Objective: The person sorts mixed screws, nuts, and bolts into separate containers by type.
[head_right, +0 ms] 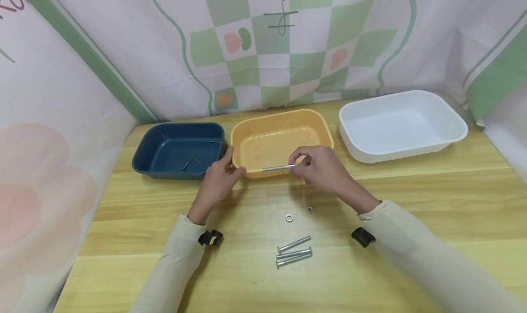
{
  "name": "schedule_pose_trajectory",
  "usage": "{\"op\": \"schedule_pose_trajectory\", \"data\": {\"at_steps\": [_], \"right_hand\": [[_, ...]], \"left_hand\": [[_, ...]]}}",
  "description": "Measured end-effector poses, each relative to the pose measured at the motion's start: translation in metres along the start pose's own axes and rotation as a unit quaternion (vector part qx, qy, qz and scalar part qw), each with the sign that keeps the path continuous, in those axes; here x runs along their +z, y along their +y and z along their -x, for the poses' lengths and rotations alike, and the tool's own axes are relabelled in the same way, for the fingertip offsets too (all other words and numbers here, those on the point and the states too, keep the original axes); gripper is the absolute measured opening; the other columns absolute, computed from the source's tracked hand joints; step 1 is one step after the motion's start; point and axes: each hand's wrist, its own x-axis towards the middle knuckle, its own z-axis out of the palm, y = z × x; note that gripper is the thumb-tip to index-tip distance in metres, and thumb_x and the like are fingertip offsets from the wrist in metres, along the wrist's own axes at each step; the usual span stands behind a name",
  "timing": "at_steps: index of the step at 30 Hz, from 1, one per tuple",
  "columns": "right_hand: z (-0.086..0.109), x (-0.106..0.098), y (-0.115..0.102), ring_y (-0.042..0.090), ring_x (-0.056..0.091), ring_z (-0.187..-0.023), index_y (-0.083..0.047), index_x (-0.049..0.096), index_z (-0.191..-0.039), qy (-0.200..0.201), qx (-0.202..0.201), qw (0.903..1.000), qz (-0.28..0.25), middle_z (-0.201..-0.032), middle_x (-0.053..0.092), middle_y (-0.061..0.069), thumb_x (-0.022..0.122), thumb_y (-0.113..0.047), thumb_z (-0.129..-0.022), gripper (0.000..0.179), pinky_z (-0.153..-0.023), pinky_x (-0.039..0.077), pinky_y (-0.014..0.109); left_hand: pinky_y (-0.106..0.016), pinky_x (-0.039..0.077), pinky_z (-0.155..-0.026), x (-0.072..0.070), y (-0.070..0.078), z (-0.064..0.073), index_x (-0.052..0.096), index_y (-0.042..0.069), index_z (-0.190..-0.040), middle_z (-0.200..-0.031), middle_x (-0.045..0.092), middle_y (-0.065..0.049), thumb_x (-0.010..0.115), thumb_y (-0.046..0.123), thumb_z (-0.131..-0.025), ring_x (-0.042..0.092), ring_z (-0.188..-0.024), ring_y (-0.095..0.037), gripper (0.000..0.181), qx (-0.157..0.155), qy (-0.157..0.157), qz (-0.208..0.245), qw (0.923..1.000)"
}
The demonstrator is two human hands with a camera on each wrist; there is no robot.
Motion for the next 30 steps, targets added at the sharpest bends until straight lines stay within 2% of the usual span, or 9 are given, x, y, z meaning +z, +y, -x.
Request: {"op": "schedule_pose_trajectory", "data": {"at_steps": [6,9,15,19,26,30], "right_hand": [[-0.006,0.001,0.002,0.022,0.054,-0.048,-0.02,0.063,-0.083,0.019,0.025,0.9994,0.012,-0.06,0.062,-0.001,0.065,-0.026,-0.08,0.007,-0.038,0.034,0.028],[-0.011,0.002,0.003,0.023,0.054,-0.048,-0.021,0.063,-0.082,0.025,0.03,0.9991,0.016,-0.06,0.062,0.003,0.066,-0.026,-0.079,0.007,-0.037,0.033,0.028],[-0.019,0.006,0.005,0.019,0.054,-0.047,-0.017,0.063,-0.081,0.021,-0.002,0.9997,0.01,-0.062,0.063,0.004,0.066,-0.024,-0.079,0.007,-0.039,0.037,0.029],[-0.022,0.01,0.005,0.018,0.054,-0.047,-0.017,0.062,-0.081,0.014,-0.013,0.9998,0.005,-0.062,0.063,0.003,0.066,-0.022,-0.08,0.006,-0.039,0.038,0.028],[-0.024,0.013,0.001,0.019,0.053,-0.047,-0.017,0.062,-0.08,0.016,0.001,0.9998,0.008,-0.06,0.062,-0.001,0.065,-0.021,-0.08,0.005,-0.038,0.037,0.029],[-0.024,0.012,-0.001,0.017,0.053,-0.048,-0.017,0.063,-0.082,0.008,0.008,0.9999,0.004,-0.062,0.063,0.001,0.065,-0.021,-0.081,0.005,-0.04,0.039,0.029]], "left_hand": [[-0.034,0.042,-0.076,0.001,-0.001,0.001,0.026,0.014,-0.141,-0.092,0.06,0.001,0.058,0.037,-0.083,0.052,-0.087,-0.013,0.071,0.002,0.003,0.001,1.0],[-0.034,0.043,-0.076,0.001,-0.002,0.001,0.027,0.013,-0.141,-0.096,0.061,0.0,0.059,0.036,-0.083,0.052,-0.089,-0.012,0.071,0.001,0.007,0.004,1.0],[-0.036,0.042,-0.08,0.002,-0.002,0.0,0.026,0.013,-0.141,-0.111,0.059,-0.005,0.058,0.036,-0.083,0.05,-0.096,-0.012,0.07,0.006,0.007,0.007,0.9999],[-0.036,0.041,-0.08,0.001,0.0,0.001,0.026,0.012,-0.141,-0.111,0.058,-0.006,0.058,0.036,-0.083,0.049,-0.095,-0.014,0.07,0.006,0.008,0.003,0.9999],[-0.035,0.042,-0.076,0.0,0.002,0.002,0.025,0.013,-0.142,-0.104,0.06,-0.004,0.057,0.037,-0.084,0.051,-0.09,-0.014,0.071,0.002,0.001,0.004,1.0],[-0.035,0.042,-0.077,0.001,0.002,0.002,0.025,0.013,-0.142,-0.102,0.061,-0.003,0.057,0.037,-0.084,0.051,-0.089,-0.014,0.07,0.001,0.002,0.0,1.0]]}}
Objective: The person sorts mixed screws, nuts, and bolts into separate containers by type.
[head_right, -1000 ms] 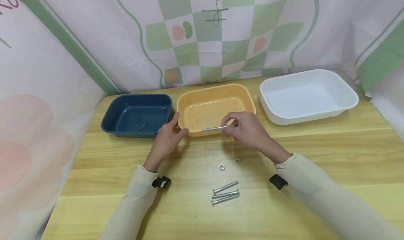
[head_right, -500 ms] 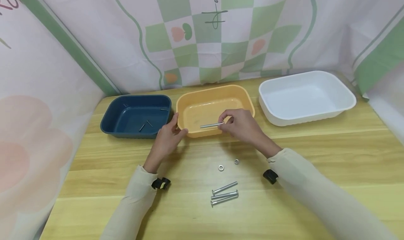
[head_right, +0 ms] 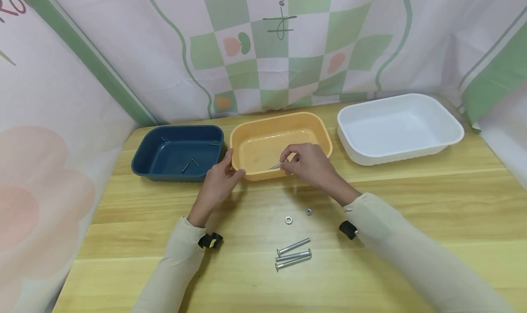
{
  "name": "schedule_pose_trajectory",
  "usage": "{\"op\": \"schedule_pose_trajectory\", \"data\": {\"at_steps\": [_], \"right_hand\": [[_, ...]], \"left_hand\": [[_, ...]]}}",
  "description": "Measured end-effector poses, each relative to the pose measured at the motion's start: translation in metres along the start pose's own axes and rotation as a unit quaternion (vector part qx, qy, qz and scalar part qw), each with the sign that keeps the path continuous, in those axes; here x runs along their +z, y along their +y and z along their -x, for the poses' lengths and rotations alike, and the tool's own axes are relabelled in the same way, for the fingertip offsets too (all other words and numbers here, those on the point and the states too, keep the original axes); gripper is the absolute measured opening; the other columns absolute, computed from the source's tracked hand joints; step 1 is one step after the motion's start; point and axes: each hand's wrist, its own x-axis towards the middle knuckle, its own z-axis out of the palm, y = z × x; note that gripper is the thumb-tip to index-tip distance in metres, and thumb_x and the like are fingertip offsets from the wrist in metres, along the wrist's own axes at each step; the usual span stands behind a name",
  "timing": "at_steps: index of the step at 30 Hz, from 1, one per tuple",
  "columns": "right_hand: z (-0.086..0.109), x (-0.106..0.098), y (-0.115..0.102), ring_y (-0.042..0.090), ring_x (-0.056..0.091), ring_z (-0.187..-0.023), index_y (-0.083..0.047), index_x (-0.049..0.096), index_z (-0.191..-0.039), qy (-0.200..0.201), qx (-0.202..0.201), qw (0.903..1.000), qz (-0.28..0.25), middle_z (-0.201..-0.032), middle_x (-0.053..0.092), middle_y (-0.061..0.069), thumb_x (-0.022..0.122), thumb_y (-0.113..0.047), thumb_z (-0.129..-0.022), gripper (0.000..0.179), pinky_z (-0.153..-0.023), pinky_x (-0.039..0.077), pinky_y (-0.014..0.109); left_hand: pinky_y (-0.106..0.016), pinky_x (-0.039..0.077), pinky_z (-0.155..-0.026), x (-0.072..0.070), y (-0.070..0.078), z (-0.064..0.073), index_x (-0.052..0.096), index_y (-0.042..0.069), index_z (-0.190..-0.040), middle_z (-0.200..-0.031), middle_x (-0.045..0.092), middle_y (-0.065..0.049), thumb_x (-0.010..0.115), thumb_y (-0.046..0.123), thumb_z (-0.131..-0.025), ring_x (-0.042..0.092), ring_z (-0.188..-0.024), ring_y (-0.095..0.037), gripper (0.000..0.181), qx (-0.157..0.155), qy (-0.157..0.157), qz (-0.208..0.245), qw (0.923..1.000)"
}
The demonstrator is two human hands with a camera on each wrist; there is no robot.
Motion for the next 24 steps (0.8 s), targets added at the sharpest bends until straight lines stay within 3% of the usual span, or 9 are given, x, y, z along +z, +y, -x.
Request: {"op": "schedule_pose_trajectory", "data": {"at_steps": [10,24], "right_hand": [[0.004,-0.002,0.0,0.021,0.056,-0.053,-0.014,0.064,-0.092,-0.008,0.005,0.9999,-0.014,-0.067,0.065,0.004,0.065,-0.022,-0.081,0.013,-0.044,0.043,0.031],[0.016,-0.004,0.006,0.018,0.051,-0.048,-0.012,0.063,-0.094,0.016,-0.013,0.9997,-0.015,-0.063,0.062,0.001,0.062,-0.021,-0.083,0.015,-0.042,0.04,0.029]], "left_hand": [[-0.034,0.043,-0.072,0.001,0.0,0.0,0.025,0.013,-0.142,-0.088,0.06,0.003,0.057,0.037,-0.084,0.052,-0.083,-0.013,0.07,0.001,0.003,0.002,1.0],[-0.033,0.043,-0.07,0.002,-0.003,-0.002,0.023,0.015,-0.142,-0.088,0.06,0.002,0.057,0.037,-0.084,0.052,-0.083,-0.013,0.071,0.005,-0.005,0.015,0.9999]]}}
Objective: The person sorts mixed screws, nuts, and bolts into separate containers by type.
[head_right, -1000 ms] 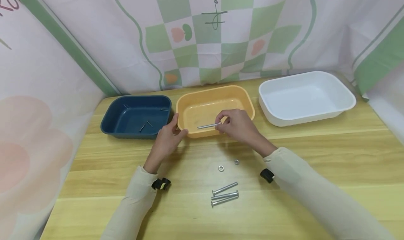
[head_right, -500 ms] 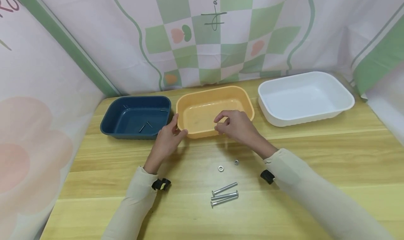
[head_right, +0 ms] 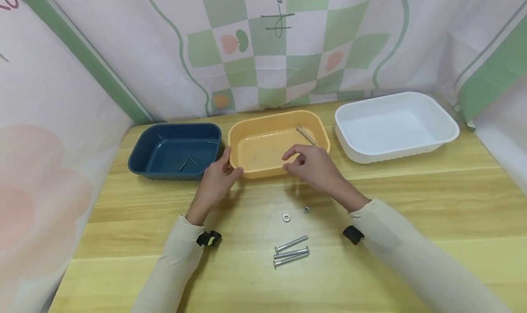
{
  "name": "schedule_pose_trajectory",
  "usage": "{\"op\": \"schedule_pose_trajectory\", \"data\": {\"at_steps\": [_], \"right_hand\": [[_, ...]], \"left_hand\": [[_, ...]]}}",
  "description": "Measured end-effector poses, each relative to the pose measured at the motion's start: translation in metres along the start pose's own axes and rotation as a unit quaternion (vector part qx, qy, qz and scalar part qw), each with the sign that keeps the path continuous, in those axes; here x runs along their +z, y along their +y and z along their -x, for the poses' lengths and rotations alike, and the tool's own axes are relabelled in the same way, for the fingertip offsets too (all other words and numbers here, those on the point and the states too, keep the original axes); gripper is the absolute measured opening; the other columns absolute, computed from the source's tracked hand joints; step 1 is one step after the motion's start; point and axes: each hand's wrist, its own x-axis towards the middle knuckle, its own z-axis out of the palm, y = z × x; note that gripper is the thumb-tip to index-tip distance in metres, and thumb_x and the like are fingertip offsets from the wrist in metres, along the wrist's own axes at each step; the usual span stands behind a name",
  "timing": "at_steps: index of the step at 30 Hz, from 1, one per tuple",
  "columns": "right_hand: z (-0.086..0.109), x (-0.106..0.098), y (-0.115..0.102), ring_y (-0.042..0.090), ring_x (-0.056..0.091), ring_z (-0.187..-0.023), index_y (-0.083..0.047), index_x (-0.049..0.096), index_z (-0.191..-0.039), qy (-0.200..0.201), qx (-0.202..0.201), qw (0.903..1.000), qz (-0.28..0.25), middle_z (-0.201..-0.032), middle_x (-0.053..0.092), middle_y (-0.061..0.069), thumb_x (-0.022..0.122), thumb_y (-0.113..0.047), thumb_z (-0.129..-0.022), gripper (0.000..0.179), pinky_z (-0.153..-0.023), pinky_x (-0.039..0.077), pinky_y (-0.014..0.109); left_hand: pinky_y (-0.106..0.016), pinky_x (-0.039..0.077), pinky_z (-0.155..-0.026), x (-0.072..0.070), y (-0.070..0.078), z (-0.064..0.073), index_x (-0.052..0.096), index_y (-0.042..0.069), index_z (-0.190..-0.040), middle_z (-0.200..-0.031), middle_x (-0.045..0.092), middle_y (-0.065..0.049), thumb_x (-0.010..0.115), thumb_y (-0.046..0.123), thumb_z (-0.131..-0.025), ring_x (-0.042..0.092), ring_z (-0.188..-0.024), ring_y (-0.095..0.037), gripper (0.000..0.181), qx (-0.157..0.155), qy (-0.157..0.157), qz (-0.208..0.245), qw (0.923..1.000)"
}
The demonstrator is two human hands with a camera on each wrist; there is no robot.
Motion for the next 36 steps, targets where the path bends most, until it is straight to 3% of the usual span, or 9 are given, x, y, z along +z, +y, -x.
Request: {"op": "schedule_pose_trajectory", "data": {"at_steps": [4,16,22,28,31,36], "right_hand": [[0.006,-0.004,0.004,0.02,0.051,-0.051,-0.013,0.061,-0.102,0.0,0.004,0.9996,-0.028,-0.069,0.062,0.004,0.058,-0.025,-0.087,0.02,-0.044,0.042,0.03],[0.02,-0.003,0.007,0.028,0.054,-0.056,-0.015,0.057,-0.11,0.002,0.004,0.998,-0.063,-0.076,0.063,0.008,0.057,-0.025,-0.088,0.024,-0.046,0.044,0.031],[0.031,-0.003,0.006,0.027,0.054,-0.061,-0.013,0.054,-0.115,-0.009,0.015,0.9961,-0.087,-0.081,0.061,0.011,0.056,-0.023,-0.088,0.028,-0.048,0.044,0.03],[0.046,-0.006,0.011,0.028,0.054,-0.062,-0.008,0.05,-0.118,-0.022,0.036,0.9919,-0.12,-0.088,0.059,0.016,0.053,-0.026,-0.09,0.034,-0.049,0.045,0.034],[0.05,-0.006,0.014,0.029,0.053,-0.06,-0.009,0.05,-0.12,-0.021,0.044,0.9918,-0.118,-0.089,0.059,0.017,0.054,-0.029,-0.089,0.037,-0.049,0.045,0.034],[0.055,-0.007,0.02,0.03,0.054,-0.063,-0.012,0.051,-0.12,-0.012,0.043,0.9932,-0.108,-0.088,0.059,0.016,0.055,-0.026,-0.089,0.034,-0.049,0.045,0.034]], "left_hand": [[-0.036,0.043,-0.077,0.001,0.002,-0.002,0.023,0.014,-0.142,-0.102,0.06,-0.002,0.056,0.037,-0.085,0.051,-0.092,-0.013,0.07,0.006,-0.004,-0.005,1.0],[-0.035,0.042,-0.077,-0.001,0.001,0.0,0.023,0.014,-0.142,-0.1,0.061,-0.003,0.054,0.042,-0.084,0.05,-0.087,-0.015,0.072,0.002,0.0,-0.013,0.9999],[-0.034,0.043,-0.073,-0.001,0.002,0.002,0.023,0.013,-0.142,-0.106,0.06,-0.006,0.053,0.042,-0.084,0.052,-0.083,-0.014,0.072,0.008,-0.001,0.001,1.0],[-0.032,0.042,-0.064,0.0,0.002,0.003,0.022,0.013,-0.142,-0.081,0.06,-0.001,0.053,0.043,-0.085,0.052,-0.066,-0.016,0.072,0.006,-0.004,-0.001,1.0],[-0.033,0.043,-0.067,0.0,0.001,0.003,0.022,0.013,-0.142,-0.087,0.062,-0.004,0.054,0.04,-0.085,0.052,-0.07,-0.016,0.071,0.003,0.0,0.002,1.0],[-0.036,0.042,-0.076,-0.002,0.002,0.003,0.022,0.012,-0.142,-0.112,0.058,-0.008,0.054,0.04,-0.085,0.052,-0.086,-0.015,0.071,0.006,-0.002,0.005,1.0]]}}
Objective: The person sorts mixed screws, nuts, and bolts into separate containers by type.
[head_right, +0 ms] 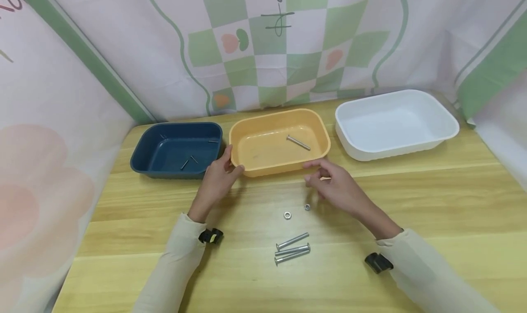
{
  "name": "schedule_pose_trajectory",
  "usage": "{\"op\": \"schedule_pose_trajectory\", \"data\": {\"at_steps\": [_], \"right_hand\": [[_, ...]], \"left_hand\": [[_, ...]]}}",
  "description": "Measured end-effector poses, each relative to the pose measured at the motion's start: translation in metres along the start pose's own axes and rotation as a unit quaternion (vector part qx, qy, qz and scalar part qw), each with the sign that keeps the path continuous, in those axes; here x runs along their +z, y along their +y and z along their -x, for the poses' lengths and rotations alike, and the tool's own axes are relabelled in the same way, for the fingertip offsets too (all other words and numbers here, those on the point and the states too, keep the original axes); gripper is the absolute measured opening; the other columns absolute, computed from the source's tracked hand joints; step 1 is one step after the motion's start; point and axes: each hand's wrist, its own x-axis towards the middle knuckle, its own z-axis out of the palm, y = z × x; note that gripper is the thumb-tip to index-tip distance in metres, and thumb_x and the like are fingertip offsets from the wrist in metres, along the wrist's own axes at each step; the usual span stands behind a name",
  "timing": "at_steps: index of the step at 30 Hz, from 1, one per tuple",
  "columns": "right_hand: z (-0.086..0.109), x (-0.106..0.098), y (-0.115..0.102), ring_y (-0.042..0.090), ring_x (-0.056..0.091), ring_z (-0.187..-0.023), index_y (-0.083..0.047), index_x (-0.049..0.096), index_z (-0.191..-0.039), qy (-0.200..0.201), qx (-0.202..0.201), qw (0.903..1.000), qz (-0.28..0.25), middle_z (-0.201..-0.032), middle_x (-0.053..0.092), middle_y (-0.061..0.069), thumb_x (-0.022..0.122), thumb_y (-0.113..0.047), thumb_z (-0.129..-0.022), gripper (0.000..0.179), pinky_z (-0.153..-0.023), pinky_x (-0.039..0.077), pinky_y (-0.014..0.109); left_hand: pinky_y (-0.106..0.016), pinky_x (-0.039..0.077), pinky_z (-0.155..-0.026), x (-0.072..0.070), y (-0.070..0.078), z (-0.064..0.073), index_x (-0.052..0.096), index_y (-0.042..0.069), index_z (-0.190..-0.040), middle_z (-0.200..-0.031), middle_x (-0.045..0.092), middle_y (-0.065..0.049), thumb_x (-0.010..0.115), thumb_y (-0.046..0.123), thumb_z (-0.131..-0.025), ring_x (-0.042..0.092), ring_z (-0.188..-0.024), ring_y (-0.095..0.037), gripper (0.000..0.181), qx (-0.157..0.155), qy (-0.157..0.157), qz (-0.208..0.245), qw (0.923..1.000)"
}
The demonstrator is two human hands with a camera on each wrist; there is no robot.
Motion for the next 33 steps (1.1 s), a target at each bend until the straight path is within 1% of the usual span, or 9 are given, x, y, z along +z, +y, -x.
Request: {"op": "schedule_pose_trajectory", "data": {"at_steps": [4,7,9,11,15,21,25,29,33], "right_hand": [[0.005,-0.003,0.002,0.025,0.05,-0.055,-0.014,0.051,-0.119,-0.005,0.005,0.9999,-0.011,-0.089,0.06,0.018,0.054,-0.024,-0.089,0.032,-0.048,0.044,0.033],[0.009,-0.005,0.003,0.02,0.048,-0.053,-0.015,0.05,-0.121,-0.009,0.011,0.9998,-0.01,-0.091,0.059,0.017,0.053,-0.028,-0.09,0.034,-0.048,0.045,0.033],[0.012,-0.007,0.004,0.02,0.049,-0.054,-0.016,0.05,-0.121,-0.009,0.015,0.9998,-0.009,-0.092,0.058,0.017,0.053,-0.031,-0.089,0.035,-0.049,0.045,0.033],[0.015,-0.009,0.005,0.02,0.049,-0.054,-0.015,0.049,-0.122,-0.01,0.016,0.9998,-0.007,-0.092,0.058,0.017,0.052,-0.031,-0.089,0.037,-0.048,0.045,0.033],[0.021,-0.013,0.009,0.023,0.051,-0.056,-0.012,0.048,-0.123,-0.01,0.013,0.9999,0.0,-0.09,0.059,0.017,0.052,-0.028,-0.09,0.037,-0.047,0.043,0.03],[0.03,-0.018,0.016,0.025,0.05,-0.055,-0.01,0.047,-0.123,-0.015,0.014,0.9997,0.012,-0.089,0.062,0.015,0.051,-0.023,-0.091,0.035,-0.046,0.042,0.03],[0.035,-0.021,0.02,0.026,0.053,-0.056,-0.01,0.047,-0.124,-0.031,0.017,0.9994,0.0,-0.091,0.063,0.014,0.049,-0.021,-0.092,0.034,-0.047,0.044,0.033],[0.039,-0.021,0.022,0.028,0.053,-0.056,-0.008,0.045,-0.125,-0.052,0.014,0.9983,-0.021,-0.092,0.063,0.016,0.049,-0.018,-0.092,0.035,-0.047,0.045,0.035],[0.043,-0.02,0.025,0.028,0.053,-0.056,-0.008,0.045,-0.126,-0.067,0.03,0.9965,-0.039,-0.093,0.062,0.016,0.051,-0.019,-0.091,0.037,-0.048,0.045,0.035]], "left_hand": [[-0.036,0.042,-0.079,0.0,0.0,0.001,0.022,0.012,-0.142,-0.116,0.057,-0.008,0.054,0.041,-0.084,0.053,-0.093,-0.013,0.072,-0.003,-0.002,-0.001,1.0],[-0.036,0.041,-0.083,0.001,0.0,0.0,0.023,0.012,-0.142,-0.121,0.054,-0.008,0.053,0.042,-0.084,0.051,-0.1,-0.012,0.072,0.0,-0.002,0.001,1.0],[-0.036,0.04,-0.085,0.001,0.001,0.0,0.022,0.011,-0.142,-0.124,0.052,-0.008,0.053,0.043,-0.084,0.049,-0.104,-0.012,0.073,0.003,-0.003,0.002,1.0],[-0.036,0.04,-0.085,0.001,0.001,0.0,0.022,0.012,-0.142,-0.122,0.053,-0.008,0.053,0.043,-0.084,0.05,-0.103,-0.011,0.073,0.004,-0.004,0.003,1.0],[-0.036,0.04,-0.084,0.0,0.002,-0.001,0.022,0.012,-0.142,-0.119,0.055,-0.007,0.053,0.043,-0.084,0.051,-0.101,-0.011,0.073,0.005,-0.003,-0.003,1.0],[-0.035,0.04,-0.085,-0.001,0.003,-0.001,0.022,0.012,-0.142,-0.118,0.056,-0.007,0.053,0.042,-0.085,0.05,-0.103,-0.01,0.072,0.001,-0.004,-0.008,1.0],[-0.034,0.04,-0.085,0.0,0.003,-0.001,0.021,0.013,-0.143,-0.116,0.057,-0.007,0.054,0.041,-0.085,0.051,-0.101,-0.01,0.073,0.0,-0.006,-0.006,1.0],[-0.035,0.041,-0.084,0.0,0.003,-0.001,0.02,0.012,-0.143,-0.114,0.058,-0.007,0.054,0.041,-0.085,0.051,-0.099,-0.01,0.073,-0.001,-0.007,-0.003,1.0],[-0.034,0.041,-0.084,0.0,0.002,0.0,0.019,0.012,-0.143,-0.116,0.057,-0.007,0.053,0.041,-0.085,0.051,-0.101,-0.01,0.074,-0.002,-0.007,0.001,1.0]]}}
